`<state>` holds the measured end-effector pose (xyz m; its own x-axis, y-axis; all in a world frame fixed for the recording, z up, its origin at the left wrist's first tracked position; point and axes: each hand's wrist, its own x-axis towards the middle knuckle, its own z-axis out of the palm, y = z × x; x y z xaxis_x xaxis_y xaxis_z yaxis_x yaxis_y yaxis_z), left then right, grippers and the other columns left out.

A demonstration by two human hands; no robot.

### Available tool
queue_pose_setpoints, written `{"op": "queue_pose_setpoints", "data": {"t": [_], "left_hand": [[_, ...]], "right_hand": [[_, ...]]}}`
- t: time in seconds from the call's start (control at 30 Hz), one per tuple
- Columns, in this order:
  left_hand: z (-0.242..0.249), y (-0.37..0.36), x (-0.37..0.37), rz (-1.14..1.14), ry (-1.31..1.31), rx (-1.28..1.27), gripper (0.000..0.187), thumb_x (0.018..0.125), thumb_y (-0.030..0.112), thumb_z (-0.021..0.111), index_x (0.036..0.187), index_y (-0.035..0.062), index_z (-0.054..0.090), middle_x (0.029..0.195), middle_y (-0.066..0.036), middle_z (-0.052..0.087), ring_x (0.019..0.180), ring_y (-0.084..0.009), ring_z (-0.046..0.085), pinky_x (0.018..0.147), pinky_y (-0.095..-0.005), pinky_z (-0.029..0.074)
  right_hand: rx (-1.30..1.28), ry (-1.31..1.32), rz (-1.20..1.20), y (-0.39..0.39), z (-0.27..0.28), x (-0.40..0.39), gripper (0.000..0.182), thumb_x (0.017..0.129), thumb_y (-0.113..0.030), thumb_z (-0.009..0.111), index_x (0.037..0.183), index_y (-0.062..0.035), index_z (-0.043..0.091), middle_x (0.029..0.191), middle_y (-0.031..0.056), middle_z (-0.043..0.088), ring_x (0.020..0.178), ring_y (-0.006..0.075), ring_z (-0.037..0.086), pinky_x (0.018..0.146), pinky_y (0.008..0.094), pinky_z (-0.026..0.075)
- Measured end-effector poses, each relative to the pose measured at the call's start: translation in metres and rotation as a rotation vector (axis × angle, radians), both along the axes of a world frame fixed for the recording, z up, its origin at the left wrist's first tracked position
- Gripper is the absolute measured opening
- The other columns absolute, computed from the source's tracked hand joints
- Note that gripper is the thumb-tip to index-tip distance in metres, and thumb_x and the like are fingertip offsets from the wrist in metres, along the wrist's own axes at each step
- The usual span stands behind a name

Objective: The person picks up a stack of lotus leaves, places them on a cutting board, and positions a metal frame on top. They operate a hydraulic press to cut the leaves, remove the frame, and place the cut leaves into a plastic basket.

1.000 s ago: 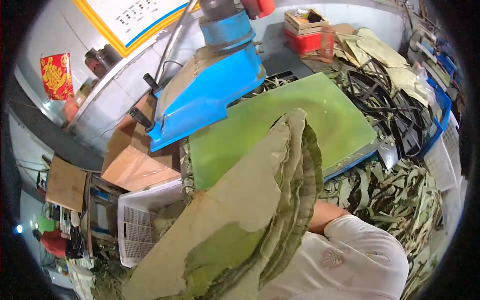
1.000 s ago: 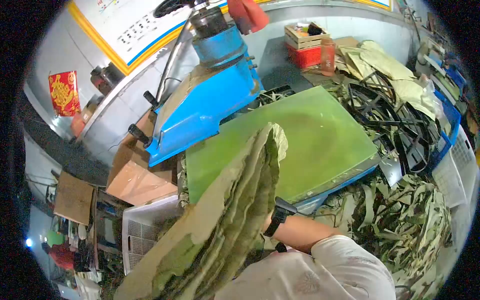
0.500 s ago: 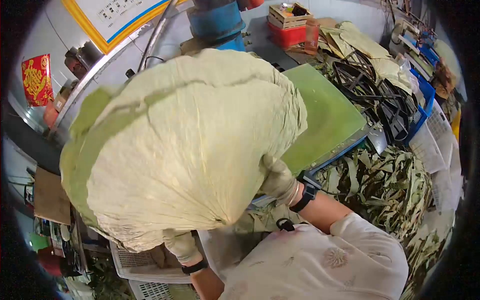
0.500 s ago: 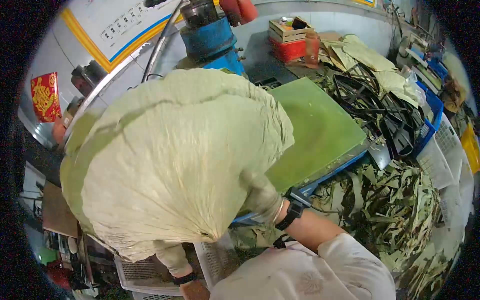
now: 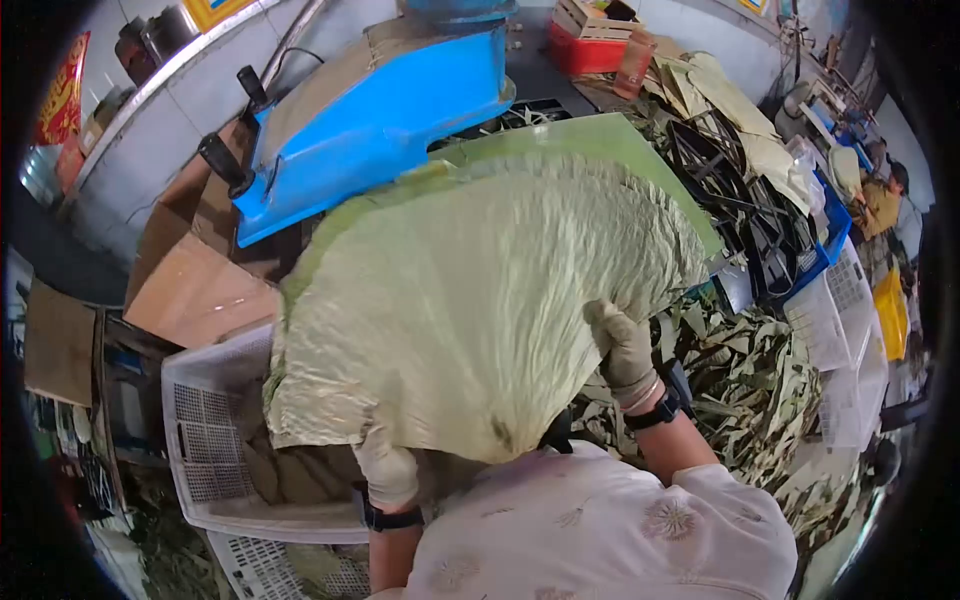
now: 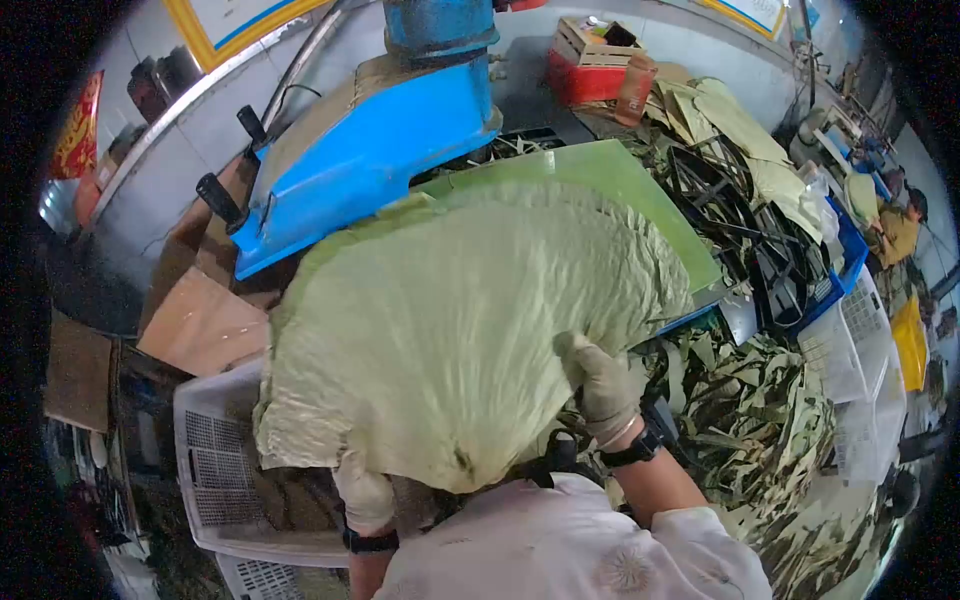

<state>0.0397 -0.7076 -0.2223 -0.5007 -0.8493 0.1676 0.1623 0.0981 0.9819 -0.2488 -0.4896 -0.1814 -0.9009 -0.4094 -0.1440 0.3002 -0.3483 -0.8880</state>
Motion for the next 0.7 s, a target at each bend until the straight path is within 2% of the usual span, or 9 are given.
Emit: {"op": "queue_pose_setpoints", "data": {"t": [0.1,0.17,0.23,0.27,0.37,0.57,0.6,0.67,0.7], "left_hand": [[0.005,0.022,-0.024,0.111,0.039,0.155,0.034,0.095,0.008,0.051,0.122,-0.0052,0.066,0.129,-0.023,0.064,0.121,-0.0375,0.058,0.106,-0.0455,0.044],[0.022,0.026,-0.027,0.102,-0.6,-0.907,0.032,0.092,0.006,0.051,0.117,-0.0063,0.067,0.125,-0.025,0.066,0.12,-0.0416,0.058,0.107,-0.0468,0.043],[0.03,0.027,-0.052,0.075,-0.501,-0.859,0.035,0.09,0.002,0.049,0.119,-0.0071,0.065,0.125,-0.027,0.065,0.12,-0.0432,0.059,0.107,-0.048,0.043],[0.037,0.028,-0.063,0.109,-0.498,-0.908,0.036,0.088,0.0,0.05,0.12,-0.0075,0.064,0.125,-0.026,0.065,0.119,-0.0435,0.06,0.106,-0.0482,0.044],[0.04,0.01,-0.1,0.121,-0.474,-1.118,0.04,0.083,-0.004,0.052,0.121,-0.007,0.064,0.124,-0.026,0.066,0.116,-0.0441,0.062,0.102,-0.0479,0.048],[0.025,-0.021,-0.179,-0.015,-0.408,-1.066,0.045,0.081,-0.009,0.055,0.124,-0.0018,0.064,0.124,-0.023,0.067,0.113,-0.0375,0.066,0.098,-0.0454,0.052],[0.015,-0.025,-0.187,-0.032,-0.263,-0.562,0.046,0.081,-0.009,0.055,0.126,-0.0004,0.064,0.123,-0.023,0.068,0.112,-0.036,0.067,0.096,-0.0431,0.054],[0.008,-0.026,-0.187,-0.035,-0.123,-0.055,0.048,0.081,-0.01,0.055,0.127,0.0009,0.064,0.122,-0.023,0.069,0.11,-0.0344,0.068,0.094,-0.0408,0.055],[0.007,-0.027,-0.183,-0.064,-0.181,-0.211,0.047,0.082,-0.008,0.056,0.128,0.0003,0.064,0.124,-0.022,0.067,0.111,-0.0336,0.068,0.092,-0.0405,0.055]], "right_hand": [[0.091,0.048,0.016,0.023,-0.018,-0.026,0.026,0.098,-0.017,0.062,0.108,0.0055,0.069,0.093,0.0062,0.07,0.083,0.0141,0.065,0.075,0.0287,0.051],[0.21,0.047,0.113,0.036,-0.019,-0.043,0.032,0.099,-0.02,0.06,0.114,0.0077,0.066,0.106,0.0129,0.071,0.095,0.0205,0.067,0.088,0.034,0.053],[-0.103,0.011,0.014,0.027,0.005,-0.052,0.041,0.099,-0.022,0.06,0.122,0.0107,0.061,0.12,0.0195,0.068,0.111,0.0277,0.066,0.102,0.0403,0.05],[-0.041,0.087,0.103,0.036,-0.005,-0.074,0.051,0.099,-0.028,0.058,0.13,0.0129,0.055,0.129,0.024,0.063,0.121,0.0311,0.062,0.11,0.0429,0.046],[0.016,0.226,0.22,0.039,0.017,-0.116,0.048,0.104,-0.023,0.051,0.133,0.0159,0.053,0.132,0.0249,0.062,0.126,0.03,0.059,0.11,0.0393,0.045],[0.202,0.064,0.216,0.021,0.014,-0.19,0.041,0.1,-0.014,0.06,0.127,0.0166,0.057,0.121,0.0195,0.068,0.11,0.0268,0.068,0.097,0.032,0.054],[0.268,0.063,0.209,0.02,0.008,-0.195,0.036,0.098,-0.009,0.063,0.123,0.0163,0.059,0.117,0.019,0.069,0.103,0.0266,0.071,0.091,0.031,0.058],[0.207,0.056,0.189,0.016,-0.007,-0.198,0.035,0.1,-0.011,0.061,0.123,0.0159,0.059,0.118,0.0198,0.069,0.104,0.0256,0.071,0.091,0.0301,0.058],[0.142,0.053,0.162,0.016,-0.013,-0.199,0.035,0.102,-0.012,0.06,0.123,0.0154,0.059,0.119,0.0206,0.068,0.105,0.0245,0.071,0.091,0.0293,0.059]]}}
